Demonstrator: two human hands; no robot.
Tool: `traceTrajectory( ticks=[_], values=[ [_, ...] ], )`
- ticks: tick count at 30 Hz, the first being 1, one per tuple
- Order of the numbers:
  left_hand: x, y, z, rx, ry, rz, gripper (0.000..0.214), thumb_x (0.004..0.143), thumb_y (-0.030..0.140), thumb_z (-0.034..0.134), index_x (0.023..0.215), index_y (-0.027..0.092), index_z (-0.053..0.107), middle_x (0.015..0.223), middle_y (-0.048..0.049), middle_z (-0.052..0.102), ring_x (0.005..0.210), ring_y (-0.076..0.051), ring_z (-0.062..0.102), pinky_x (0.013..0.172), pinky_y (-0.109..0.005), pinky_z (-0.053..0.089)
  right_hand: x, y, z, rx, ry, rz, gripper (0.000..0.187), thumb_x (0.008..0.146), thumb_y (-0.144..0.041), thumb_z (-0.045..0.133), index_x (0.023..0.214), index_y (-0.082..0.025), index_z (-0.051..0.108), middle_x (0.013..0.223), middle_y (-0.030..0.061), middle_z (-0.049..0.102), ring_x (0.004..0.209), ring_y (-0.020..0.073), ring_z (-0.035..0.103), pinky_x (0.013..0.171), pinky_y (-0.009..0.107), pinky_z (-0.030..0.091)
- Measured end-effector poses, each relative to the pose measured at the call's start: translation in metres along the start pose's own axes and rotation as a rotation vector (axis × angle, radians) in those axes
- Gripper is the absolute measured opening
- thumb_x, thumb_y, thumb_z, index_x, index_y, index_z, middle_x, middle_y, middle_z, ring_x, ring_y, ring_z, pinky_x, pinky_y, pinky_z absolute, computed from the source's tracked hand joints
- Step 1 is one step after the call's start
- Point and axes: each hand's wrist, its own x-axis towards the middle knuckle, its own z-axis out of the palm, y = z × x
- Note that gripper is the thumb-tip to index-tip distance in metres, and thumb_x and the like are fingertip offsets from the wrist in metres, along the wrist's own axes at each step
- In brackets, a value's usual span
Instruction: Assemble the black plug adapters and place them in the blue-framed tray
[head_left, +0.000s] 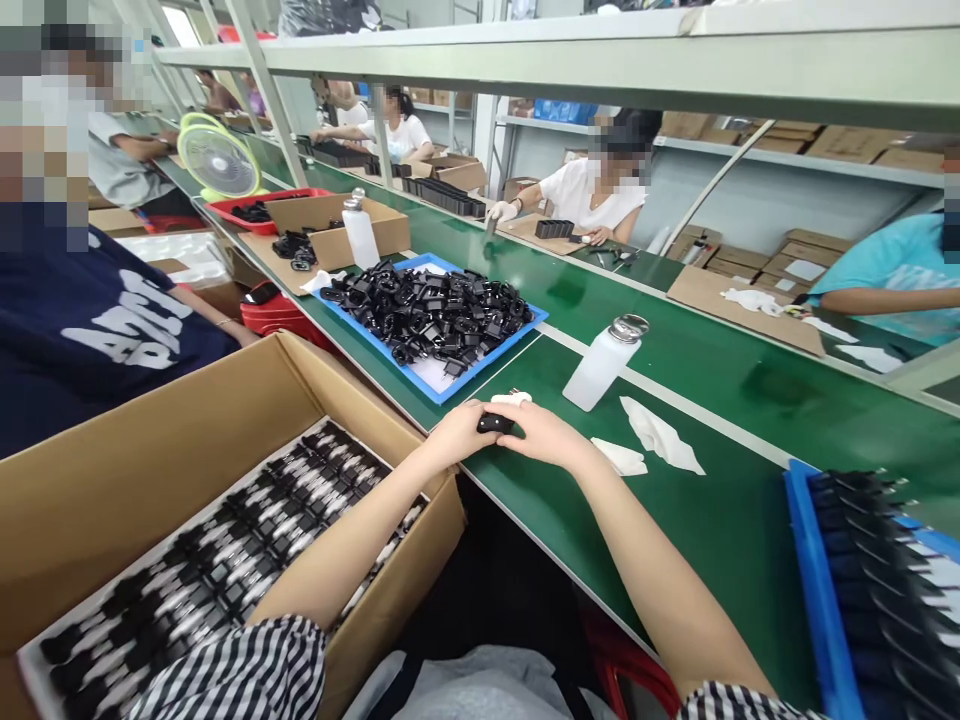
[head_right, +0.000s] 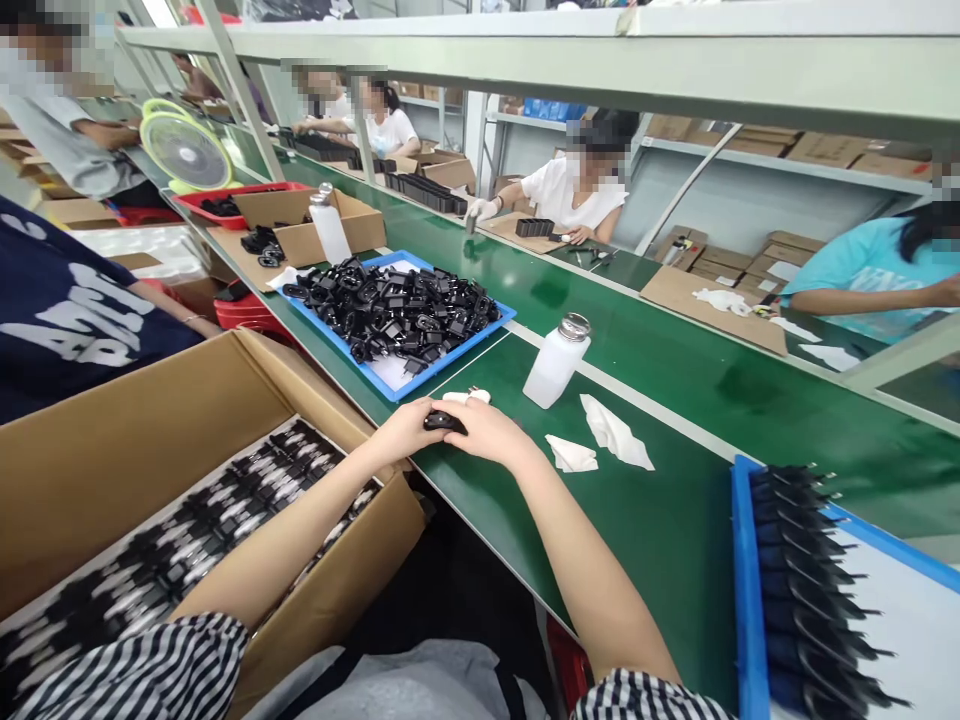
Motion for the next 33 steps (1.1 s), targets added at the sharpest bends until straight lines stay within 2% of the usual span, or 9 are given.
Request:
traceTrajectory(
  ticks=[4, 8, 10, 13, 17, 21, 24, 28, 33],
  values=[
    [0.000, -0.002, 0.003, -0.056, 0.038, -0.045, 0.037, 0.060, 0.034, 0.055, 0.092, 0.016, 0.049, 0.088, -0.0042, 0.055, 0.081, -0.018, 0.051, 0.070, -0.027, 0.039, 0.002, 0.003, 0.001, -0.079, 0.062, 0.092, 0.025, 0.071, -0.017, 0.050, 0.095, -0.020, 0.053, 0.088, 0.0034, 0.056, 0.079, 0.0183, 0.049, 0.067, 0.029, 0.038],
    [-0.005, -0.001, 0.008, -0.130, 0.106, -0.140, 0.034, 0.058, 0.032, 0.056, 0.088, 0.020, 0.048, 0.084, 0.0001, 0.057, 0.075, -0.015, 0.053, 0.068, -0.025, 0.040, 0.000, 0.015, 0.000, 0.039, 0.141, 0.104, 0.015, 0.074, -0.015, 0.043, 0.078, -0.021, 0.056, 0.081, -0.0007, 0.057, 0.074, 0.0139, 0.050, 0.066, 0.026, 0.038],
    [-0.006, 0.001, 0.009, -0.127, 0.108, -0.142, 0.031, 0.059, 0.032, 0.056, 0.087, 0.020, 0.049, 0.082, 0.0002, 0.058, 0.075, -0.015, 0.053, 0.068, -0.025, 0.040, 0.000, 0.017, 0.001, 0.108, 0.114, 0.086, 0.015, 0.073, -0.016, 0.045, 0.083, -0.021, 0.055, 0.085, -0.0009, 0.056, 0.077, 0.0137, 0.050, 0.067, 0.025, 0.038],
    [-0.006, 0.005, 0.008, -0.085, 0.103, -0.133, 0.033, 0.060, 0.032, 0.055, 0.090, 0.019, 0.050, 0.085, -0.0018, 0.058, 0.077, -0.017, 0.053, 0.069, -0.026, 0.040, 0.001, 0.016, 0.004, 0.131, 0.085, 0.092, 0.028, 0.069, -0.020, 0.052, 0.097, -0.022, 0.051, 0.096, 0.0008, 0.053, 0.085, 0.0161, 0.048, 0.071, 0.028, 0.038],
    [-0.006, 0.006, 0.009, -0.115, 0.123, -0.173, 0.043, 0.057, 0.032, 0.058, 0.097, 0.020, 0.045, 0.086, -0.0020, 0.058, 0.080, -0.019, 0.053, 0.070, -0.028, 0.041, 0.002, 0.016, 0.008, 0.069, 0.150, 0.119, 0.017, 0.072, -0.021, 0.050, 0.087, -0.023, 0.056, 0.089, -0.0003, 0.056, 0.080, 0.0169, 0.049, 0.069, 0.029, 0.038],
    [-0.006, 0.003, 0.012, -0.225, 0.131, -0.138, 0.037, 0.057, 0.029, 0.060, 0.090, 0.020, 0.047, 0.087, -0.0010, 0.058, 0.083, -0.016, 0.053, 0.075, -0.027, 0.040, 0.000, 0.020, 0.006, 0.081, 0.197, 0.118, 0.016, 0.070, -0.020, 0.052, 0.084, -0.024, 0.057, 0.087, -0.0015, 0.056, 0.078, 0.0158, 0.050, 0.069, 0.028, 0.039],
    [-0.005, 0.002, 0.013, -0.219, 0.130, -0.121, 0.036, 0.057, 0.029, 0.059, 0.091, 0.019, 0.048, 0.089, -0.0010, 0.057, 0.082, -0.015, 0.053, 0.075, -0.027, 0.040, -0.001, 0.021, 0.006, 0.060, 0.174, 0.138, 0.019, 0.069, -0.019, 0.052, 0.086, -0.024, 0.057, 0.087, -0.0011, 0.057, 0.078, 0.0165, 0.050, 0.069, 0.028, 0.040],
    [-0.006, 0.003, 0.013, -0.186, 0.138, -0.121, 0.033, 0.059, 0.032, 0.057, 0.090, 0.020, 0.051, 0.087, -0.0003, 0.058, 0.080, -0.015, 0.053, 0.075, -0.026, 0.040, 0.000, 0.021, 0.008, 0.051, 0.134, 0.173, 0.032, 0.066, -0.019, 0.056, 0.098, -0.023, 0.054, 0.097, 0.0010, 0.054, 0.086, 0.0185, 0.049, 0.074, 0.030, 0.039],
    [-0.008, 0.009, 0.012, -0.055, 0.134, -0.159, 0.036, 0.062, 0.034, 0.055, 0.094, 0.019, 0.051, 0.088, -0.0037, 0.058, 0.081, -0.018, 0.053, 0.073, -0.028, 0.040, 0.003, 0.020, 0.004, -0.011, 0.066, 0.187, 0.030, 0.065, -0.019, 0.058, 0.094, -0.021, 0.056, 0.094, 0.0019, 0.056, 0.085, 0.0197, 0.050, 0.073, 0.029, 0.038]
  ],
)
